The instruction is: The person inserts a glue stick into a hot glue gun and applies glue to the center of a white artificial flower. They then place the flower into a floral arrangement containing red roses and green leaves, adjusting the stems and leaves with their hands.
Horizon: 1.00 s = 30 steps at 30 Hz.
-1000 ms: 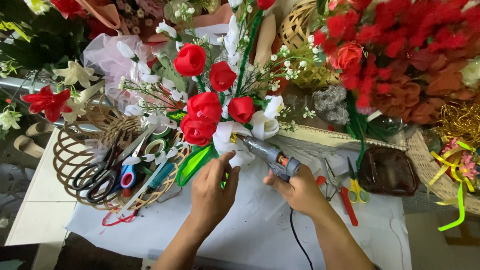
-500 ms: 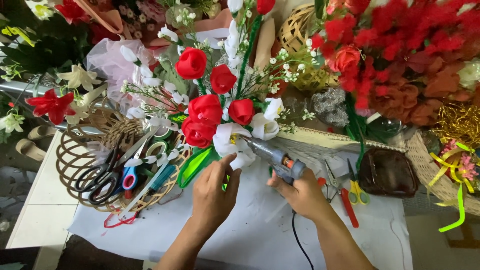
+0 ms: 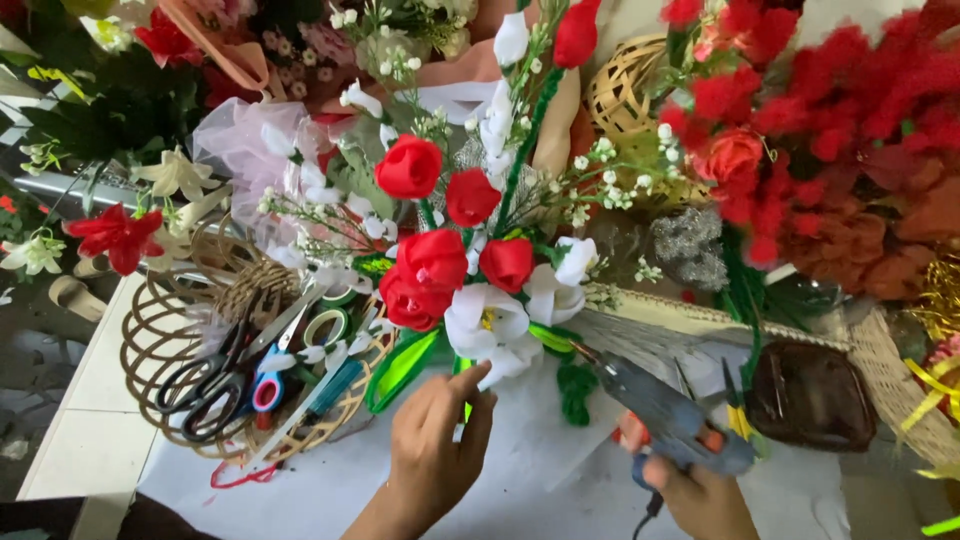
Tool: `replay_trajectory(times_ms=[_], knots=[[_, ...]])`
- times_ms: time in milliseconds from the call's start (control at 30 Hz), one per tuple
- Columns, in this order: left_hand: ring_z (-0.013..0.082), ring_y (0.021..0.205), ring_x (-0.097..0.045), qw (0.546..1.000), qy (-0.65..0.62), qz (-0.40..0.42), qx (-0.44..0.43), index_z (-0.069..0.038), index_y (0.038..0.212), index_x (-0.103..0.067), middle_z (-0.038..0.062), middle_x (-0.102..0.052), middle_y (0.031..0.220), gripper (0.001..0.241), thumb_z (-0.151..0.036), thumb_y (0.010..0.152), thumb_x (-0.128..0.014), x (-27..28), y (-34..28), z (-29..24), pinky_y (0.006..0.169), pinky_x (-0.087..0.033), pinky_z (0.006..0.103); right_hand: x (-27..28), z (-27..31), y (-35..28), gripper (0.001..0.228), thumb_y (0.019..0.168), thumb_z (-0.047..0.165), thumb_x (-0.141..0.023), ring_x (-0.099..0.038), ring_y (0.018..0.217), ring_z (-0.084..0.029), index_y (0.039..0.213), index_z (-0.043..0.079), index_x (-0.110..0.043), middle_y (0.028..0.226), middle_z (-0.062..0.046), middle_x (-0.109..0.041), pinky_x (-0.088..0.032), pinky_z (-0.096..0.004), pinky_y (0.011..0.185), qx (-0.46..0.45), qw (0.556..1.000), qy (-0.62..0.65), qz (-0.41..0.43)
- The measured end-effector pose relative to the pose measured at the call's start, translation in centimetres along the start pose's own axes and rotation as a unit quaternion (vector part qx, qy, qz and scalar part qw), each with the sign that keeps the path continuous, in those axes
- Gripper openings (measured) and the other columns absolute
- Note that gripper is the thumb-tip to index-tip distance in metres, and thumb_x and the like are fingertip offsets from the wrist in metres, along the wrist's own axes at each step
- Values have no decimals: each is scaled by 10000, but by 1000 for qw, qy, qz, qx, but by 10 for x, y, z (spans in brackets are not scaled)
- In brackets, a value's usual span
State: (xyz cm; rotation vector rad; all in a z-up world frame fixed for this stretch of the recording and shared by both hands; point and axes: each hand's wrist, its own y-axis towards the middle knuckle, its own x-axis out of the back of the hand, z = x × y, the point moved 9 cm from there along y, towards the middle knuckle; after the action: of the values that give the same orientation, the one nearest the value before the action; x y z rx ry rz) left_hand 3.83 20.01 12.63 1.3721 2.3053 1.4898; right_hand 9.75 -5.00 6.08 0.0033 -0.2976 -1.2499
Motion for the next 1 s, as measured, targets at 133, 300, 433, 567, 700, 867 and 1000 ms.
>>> replay_trajectory(times_ms=[133,300,433,567,700,867,1000], knots=[[174,547,-487,1000,4,-10,16,-22,1081,-631,48,-573,704,206,-59,879,-620,0,-4,7,521,-409,296,21,-26,-11,662,666,676,-605,-681,875,-297,864,53,-707,853,-111,-666,-565,-495,782,-108,992,-29,-65],[178,544,-488,1000,-9,-20,21,-22,1077,-624,41,-560,688,196,-49,884,-608,-4,-1,16,530,-420,291,26,-47,-11,613,695,603,-661,-639,875,-277,920,34,-707,873,-103,-656,-548,-478,808,-72,996,10,-44],[214,550,-447,1000,-4,-19,5,1,1139,-610,81,-526,692,231,-79,925,-570,-8,-1,18,515,-382,317,7,-16,1,594,765,639,-616,-632,836,-257,881,59,-676,868,-107,-645,-547,-451,776,-39,999,6,-17],[222,582,-494,1000,23,-4,10,-14,1085,-633,94,-521,696,194,-42,895,-603,-13,2,20,525,-407,317,-6,1,9,583,793,640,-601,-688,810,-208,826,65,-689,839,-74,-699,-525,-346,764,-2,1000,-31,-3],[241,636,-570,1000,18,3,24,-3,1001,-628,112,-605,774,126,-45,885,-600,-13,4,23,566,-461,332,-15,-56,-4,567,682,563,-636,-684,964,-235,938,64,-717,941,-95,-677,-486,-395,893,-228,972,-26,54],[241,635,-577,999,16,-3,32,-7,943,-622,117,-608,764,77,-39,876,-601,-12,5,28,564,-472,327,-37,-25,17,521,729,518,-677,-622,798,-227,940,42,-688,856,-98,-610,-480,-374,753,-193,978,11,84],[239,652,-585,999,21,5,34,-10,951,-623,117,-617,784,86,-46,872,-620,-13,4,29,571,-479,331,-36,-4,25,419,668,421,-758,-558,518,-157,867,59,-689,700,-59,-647,-459,-293,498,-216,975,-52,23]])
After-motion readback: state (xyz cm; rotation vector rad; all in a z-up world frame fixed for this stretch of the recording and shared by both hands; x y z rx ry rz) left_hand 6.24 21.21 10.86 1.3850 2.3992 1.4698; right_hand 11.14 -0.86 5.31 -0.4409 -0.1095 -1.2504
